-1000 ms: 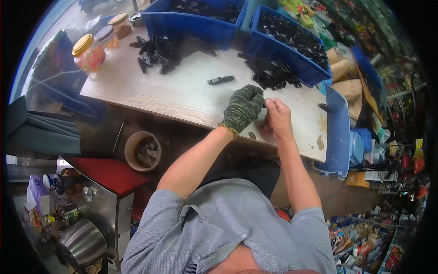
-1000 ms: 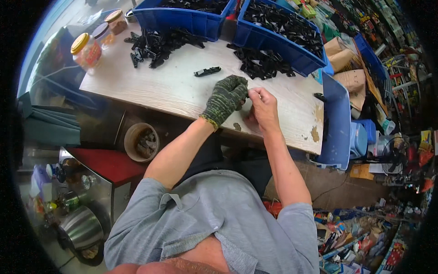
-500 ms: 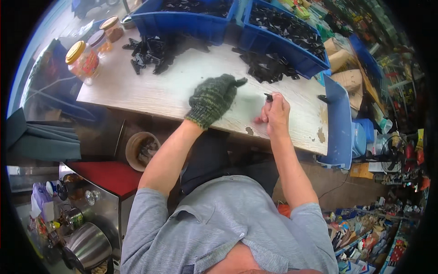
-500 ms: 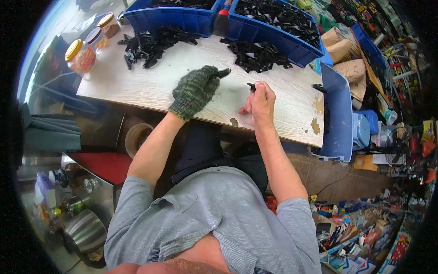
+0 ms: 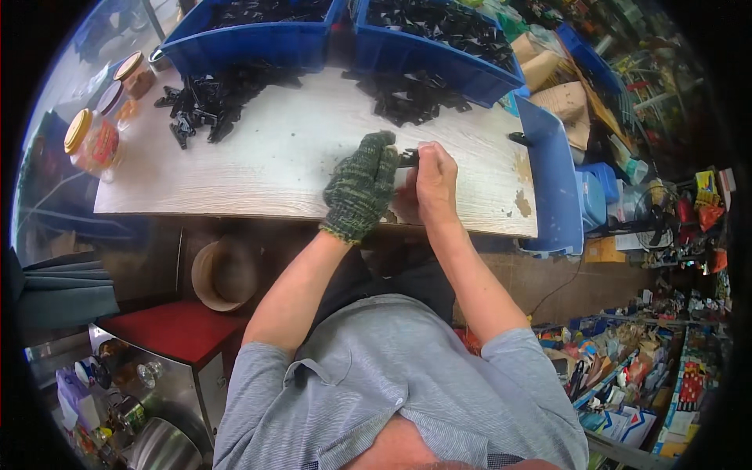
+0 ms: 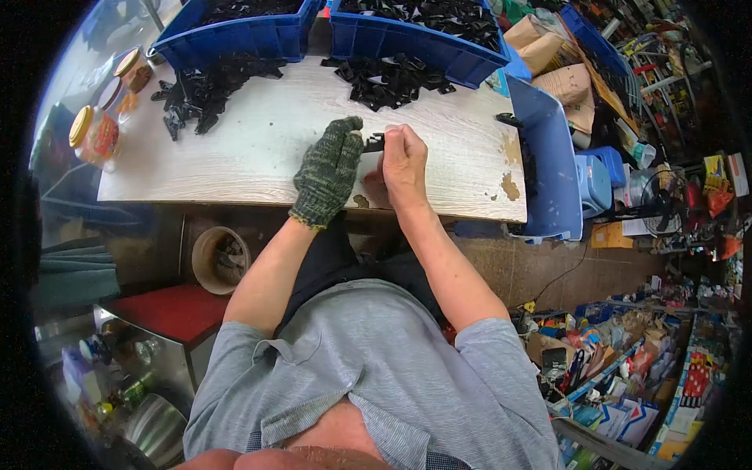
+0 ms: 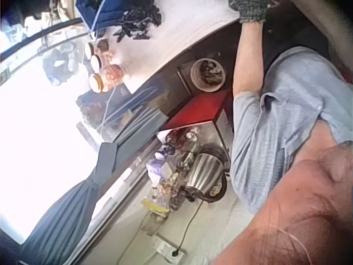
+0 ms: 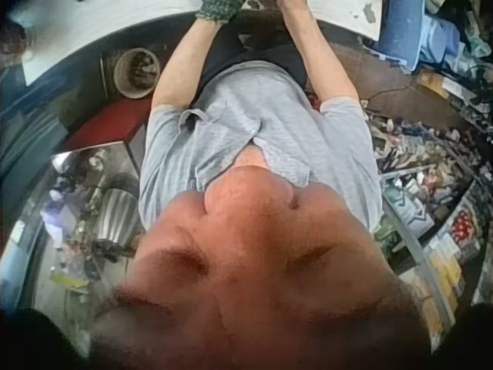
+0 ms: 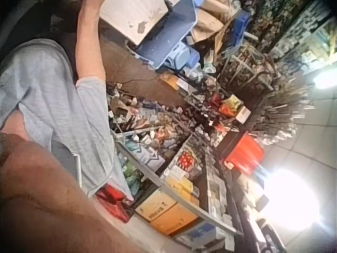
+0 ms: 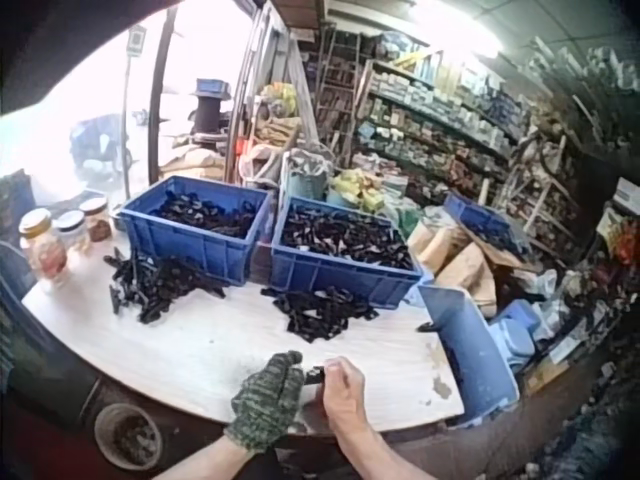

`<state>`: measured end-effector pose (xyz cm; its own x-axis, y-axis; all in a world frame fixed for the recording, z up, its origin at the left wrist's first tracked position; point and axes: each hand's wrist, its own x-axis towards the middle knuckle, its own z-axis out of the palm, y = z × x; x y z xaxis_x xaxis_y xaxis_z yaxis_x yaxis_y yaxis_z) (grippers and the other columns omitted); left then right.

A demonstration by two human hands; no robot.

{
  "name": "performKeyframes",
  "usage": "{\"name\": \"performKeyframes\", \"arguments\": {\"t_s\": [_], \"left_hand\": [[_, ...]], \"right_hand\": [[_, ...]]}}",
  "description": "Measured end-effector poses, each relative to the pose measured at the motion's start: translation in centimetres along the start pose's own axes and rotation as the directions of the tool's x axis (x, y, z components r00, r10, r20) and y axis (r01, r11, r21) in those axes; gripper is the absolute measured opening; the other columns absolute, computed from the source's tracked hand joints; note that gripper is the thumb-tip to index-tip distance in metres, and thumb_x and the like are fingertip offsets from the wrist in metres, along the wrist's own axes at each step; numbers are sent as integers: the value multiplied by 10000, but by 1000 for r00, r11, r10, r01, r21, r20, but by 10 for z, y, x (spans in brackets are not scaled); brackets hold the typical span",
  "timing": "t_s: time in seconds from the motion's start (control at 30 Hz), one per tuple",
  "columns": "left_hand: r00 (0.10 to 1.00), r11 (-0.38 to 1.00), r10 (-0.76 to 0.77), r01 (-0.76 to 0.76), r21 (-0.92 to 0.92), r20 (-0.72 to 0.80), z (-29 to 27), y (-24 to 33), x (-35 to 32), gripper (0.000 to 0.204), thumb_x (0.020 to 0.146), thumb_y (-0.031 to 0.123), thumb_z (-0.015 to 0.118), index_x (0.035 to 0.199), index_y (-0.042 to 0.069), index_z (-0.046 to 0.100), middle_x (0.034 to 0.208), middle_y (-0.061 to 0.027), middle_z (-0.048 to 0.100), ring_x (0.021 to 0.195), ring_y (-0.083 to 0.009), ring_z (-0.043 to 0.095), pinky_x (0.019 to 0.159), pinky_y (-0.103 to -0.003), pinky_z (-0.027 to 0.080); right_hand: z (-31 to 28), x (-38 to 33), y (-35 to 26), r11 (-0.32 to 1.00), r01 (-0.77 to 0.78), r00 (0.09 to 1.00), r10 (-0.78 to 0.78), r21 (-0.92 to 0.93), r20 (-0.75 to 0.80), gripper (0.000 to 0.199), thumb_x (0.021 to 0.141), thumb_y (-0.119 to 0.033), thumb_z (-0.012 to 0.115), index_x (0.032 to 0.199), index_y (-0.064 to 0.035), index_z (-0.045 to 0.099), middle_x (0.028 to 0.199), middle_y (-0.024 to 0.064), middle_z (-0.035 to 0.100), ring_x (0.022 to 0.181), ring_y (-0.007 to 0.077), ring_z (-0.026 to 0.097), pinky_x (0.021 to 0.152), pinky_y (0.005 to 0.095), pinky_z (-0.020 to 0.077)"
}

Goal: Picking small black plastic parts from storage bins and assembling them on a workbench.

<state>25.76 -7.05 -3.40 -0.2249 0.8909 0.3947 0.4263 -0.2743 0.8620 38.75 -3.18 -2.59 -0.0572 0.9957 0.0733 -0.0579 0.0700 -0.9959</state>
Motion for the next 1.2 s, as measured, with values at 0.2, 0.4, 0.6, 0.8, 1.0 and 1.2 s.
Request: {"name": "performKeyframes", "arguments": {"t_s": [0.2, 0.4, 0.6, 0.8, 1.0, 1.2], "left_hand": [[983, 978, -151, 133, -160, -107, 30, 18, -5, 367, 998, 305, 517, 1295, 93, 553, 1054, -211, 681, 932, -396, 655, 830, -481, 498], [998, 967, 33, -17, 253, -60, -11, 10, 0, 367, 943, 273, 625, 1241, 59, 616, 1144, -172, 653, 1039, -325, 618, 905, -431, 485], [903, 445, 352, 71, 893, -247, -153, -57, 43, 335, 859, 292, 650, 1140, 110, 642, 1088, -125, 655, 1053, -321, 605, 918, -469, 478], [989, 322, 24, 129, 938, -144, -175, -79, 55, 260, 876, 222, 574, 1113, 141, 644, 1075, -116, 664, 1036, -307, 624, 861, -459, 506], [975, 440, 214, -150, 885, 58, -167, -95, 50, 308, 903, 178, 548, 1190, 153, 653, 1157, -134, 664, 1094, -324, 614, 920, -450, 502], [987, 465, 152, -116, 878, 50, -162, -87, 53, 307, 917, 148, 526, 1186, 170, 672, 1175, -131, 657, 1109, -329, 604, 966, -448, 482]], "right_hand": [[-4, -2, -4, 984, 118, 993, -120, -132, -8, 320, 993, -247, 534, 724, -84, 475, 667, -68, 360, 631, 37, 349, 543, 243, 305], [-9, -3, -2, 995, -77, 996, 75, -64, -39, 305, 990, -242, 515, 739, -71, 495, 653, -48, 377, 567, 49, 367, 519, 249, 374], [5, -9, -15, 982, -161, 987, 161, 102, 10, 213, 972, -246, 464, 855, -80, 528, 614, 9, 423, 418, 115, 363, 445, 360, 508], [6, -6, -19, 977, -193, 981, 195, 85, -13, 235, 970, -280, 470, 863, -74, 509, 559, 12, 371, 419, 122, 356, 457, 393, 537], [-1, 0, -22, 960, -237, 969, 245, 150, -38, 257, 969, -303, 471, 889, -60, 500, 539, 11, 333, 415, 140, 357, 485, 431, 554], [-59, 36, -23, 941, -285, 913, 325, 184, -247, 305, 969, -339, 480, 902, -42, 483, 532, 18, 301, 418, 161, 359, 524, 474, 573]]}}
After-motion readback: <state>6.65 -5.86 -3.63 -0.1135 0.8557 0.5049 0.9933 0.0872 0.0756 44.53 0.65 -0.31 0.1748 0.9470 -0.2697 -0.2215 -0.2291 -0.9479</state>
